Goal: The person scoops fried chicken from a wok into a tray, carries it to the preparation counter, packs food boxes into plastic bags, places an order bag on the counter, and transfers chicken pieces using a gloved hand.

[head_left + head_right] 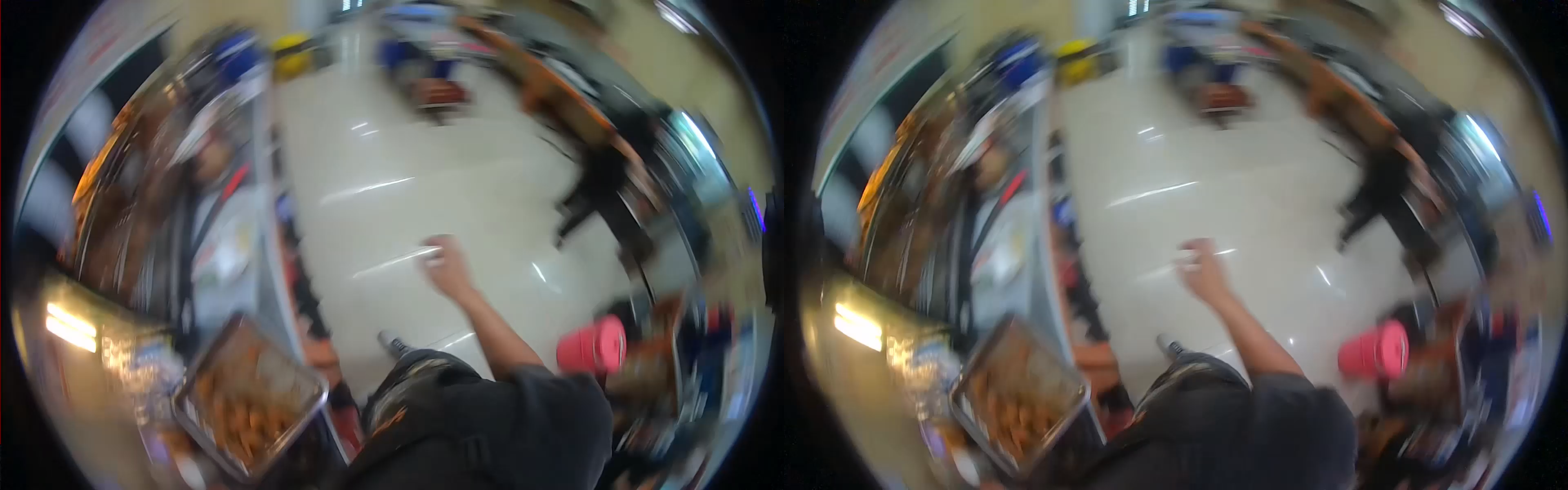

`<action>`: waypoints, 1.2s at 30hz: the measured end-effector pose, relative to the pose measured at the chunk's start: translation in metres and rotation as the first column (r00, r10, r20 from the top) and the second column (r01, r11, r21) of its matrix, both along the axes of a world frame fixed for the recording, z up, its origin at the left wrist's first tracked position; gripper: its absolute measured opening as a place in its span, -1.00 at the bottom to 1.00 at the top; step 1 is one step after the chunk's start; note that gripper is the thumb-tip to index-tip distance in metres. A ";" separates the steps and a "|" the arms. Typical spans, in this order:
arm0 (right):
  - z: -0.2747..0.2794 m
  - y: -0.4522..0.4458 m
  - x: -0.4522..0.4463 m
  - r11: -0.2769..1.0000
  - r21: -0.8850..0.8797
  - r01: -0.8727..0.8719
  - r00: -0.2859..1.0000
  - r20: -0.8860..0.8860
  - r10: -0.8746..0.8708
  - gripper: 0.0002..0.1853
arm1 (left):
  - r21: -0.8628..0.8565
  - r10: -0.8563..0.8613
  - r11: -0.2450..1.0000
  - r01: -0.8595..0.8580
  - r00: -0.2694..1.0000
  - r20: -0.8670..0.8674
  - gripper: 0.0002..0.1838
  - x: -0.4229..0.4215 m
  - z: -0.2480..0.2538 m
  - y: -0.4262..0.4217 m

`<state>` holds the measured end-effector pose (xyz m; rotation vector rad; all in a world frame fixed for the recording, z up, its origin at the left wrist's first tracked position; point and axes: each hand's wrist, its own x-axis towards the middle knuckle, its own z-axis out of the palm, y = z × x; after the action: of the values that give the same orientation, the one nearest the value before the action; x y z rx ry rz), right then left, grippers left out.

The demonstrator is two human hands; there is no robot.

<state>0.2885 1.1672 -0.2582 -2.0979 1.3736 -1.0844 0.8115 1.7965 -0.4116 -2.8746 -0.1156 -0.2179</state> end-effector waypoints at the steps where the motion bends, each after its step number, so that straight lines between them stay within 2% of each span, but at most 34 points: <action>1: 0.002 0.010 -0.003 0.998 0.047 -0.042 0.999 -0.026 0.043 -0.66 | 0.018 -0.010 1.000 0.011 1.000 -0.029 -0.72 -0.012 0.003 0.006; 2: 0.003 0.016 -0.005 0.993 0.109 -0.039 0.997 -0.065 0.046 -0.65 | -0.020 0.028 0.999 -0.029 0.999 -0.045 -0.72 -0.043 0.024 0.008; 3: 0.002 0.025 0.002 0.970 0.230 -0.083 0.996 0.009 0.084 -0.66 | -0.341 -0.056 0.933 0.114 0.983 0.174 -0.80 -0.065 0.033 0.004; 4: -0.011 0.027 0.007 0.976 0.143 -0.164 0.984 -0.044 0.171 -0.66 | -0.558 -0.128 0.754 0.347 0.910 0.394 -0.84 -0.094 0.054 -0.012; 5: -0.027 0.024 0.013 0.943 0.269 -0.197 0.967 -0.103 0.232 -0.63 | -0.658 0.042 0.734 0.169 0.956 0.292 -0.81 -0.117 0.089 -0.032; 6: -0.037 0.034 0.028 0.904 0.312 -0.294 0.932 -0.119 0.344 -0.64 | -0.731 0.207 0.682 -0.016 0.963 0.172 -0.73 -0.139 0.125 -0.054; 7: -0.041 0.042 0.048 0.871 0.339 -0.357 0.898 -0.133 0.420 -0.65 | -0.833 0.360 0.549 -0.063 0.918 0.168 -0.71 -0.149 0.149 -0.065; 8: -0.039 0.049 0.072 0.789 0.387 -0.477 0.833 -0.089 0.547 -0.66 | -0.790 0.426 0.604 -0.107 0.881 0.207 -0.72 -0.148 0.149 -0.059; 10: -0.030 0.082 0.099 0.653 0.427 -0.626 0.719 -0.008 0.695 -0.69 | -0.813 0.458 0.581 0.030 0.814 0.357 -0.76 -0.160 0.156 -0.055; 13: 0.002 0.133 0.149 0.421 0.428 -0.800 0.499 0.084 0.863 -0.68 | -0.884 0.478 0.467 0.000 0.841 0.253 -0.78 -0.175 0.174 -0.054; 15: 0.027 0.162 0.180 0.187 0.249 -0.950 0.216 0.093 0.972 -0.67 | -0.900 0.421 0.419 0.121 0.852 0.310 -0.78 -0.186 0.181 -0.063; 16: 0.041 0.178 0.192 0.038 0.199 -0.979 0.078 0.196 0.978 -0.69 | -0.901 0.389 0.390 0.188 0.853 0.347 -0.77 -0.193 0.185 -0.069; 18: 0.068 0.205 0.213 -0.169 0.062 -0.984 -0.158 0.149 0.976 -0.66 | -0.918 0.319 0.344 0.196 0.895 0.311 -0.78 -0.215 0.217 -0.106; 20: 0.090 0.229 0.228 -0.332 0.101 -0.938 -0.302 0.234 0.924 -0.65 | -0.919 0.233 0.300 0.256 0.914 0.331 -0.80 -0.237 0.231 -0.141; 22: 0.105 0.248 0.242 -0.402 0.241 -0.883 -0.317 0.325 0.891 -0.63 | -0.901 0.137 0.242 0.359 0.907 0.398 -0.82 -0.258 0.233 -0.172; 25: 0.100 0.259 0.259 -0.376 0.489 -0.787 -0.112 0.487 0.866 -0.61 | -0.888 0.004 0.197 0.415 0.906 0.424 -0.85 -0.287 0.239 -0.212; 27: 0.093 0.242 0.262 -0.419 0.565 -0.711 0.129 0.690 0.712 -0.60 | -0.846 -0.120 0.170 0.506 0.862 0.492 -0.85 -0.296 0.225 -0.224; 29: 0.081 0.241 0.257 -0.444 0.521 -0.729 0.285 0.821 0.495 -0.60 | -0.842 -0.200 0.138 0.521 0.848 0.491 -0.86 -0.306 0.213 -0.235; 32: 0.073 0.241 0.235 -0.352 0.344 -0.871 0.298 0.938 0.178 -0.55 | -0.870 -0.292 0.068 0.489 0.843 0.451 -0.89 -0.315 0.200 -0.262; 35: 0.058 0.214 0.226 -0.412 0.401 -0.818 0.381 0.915 0.132 -0.47 | -0.866 -0.375 0.005 0.499 0.804 0.461 -0.89 -0.322 0.193 -0.287; 36: 0.058 0.206 0.223 -0.395 0.436 -0.809 0.355 0.897 0.262 -0.29 | -0.880 -0.387 -0.026 0.474 0.807 0.446 -0.88 -0.327 0.192 -0.296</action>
<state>0.5116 1.3736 -0.2000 -0.8850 0.1294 0.1453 0.4841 1.5010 -0.2192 -4.1639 1.1964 -0.5285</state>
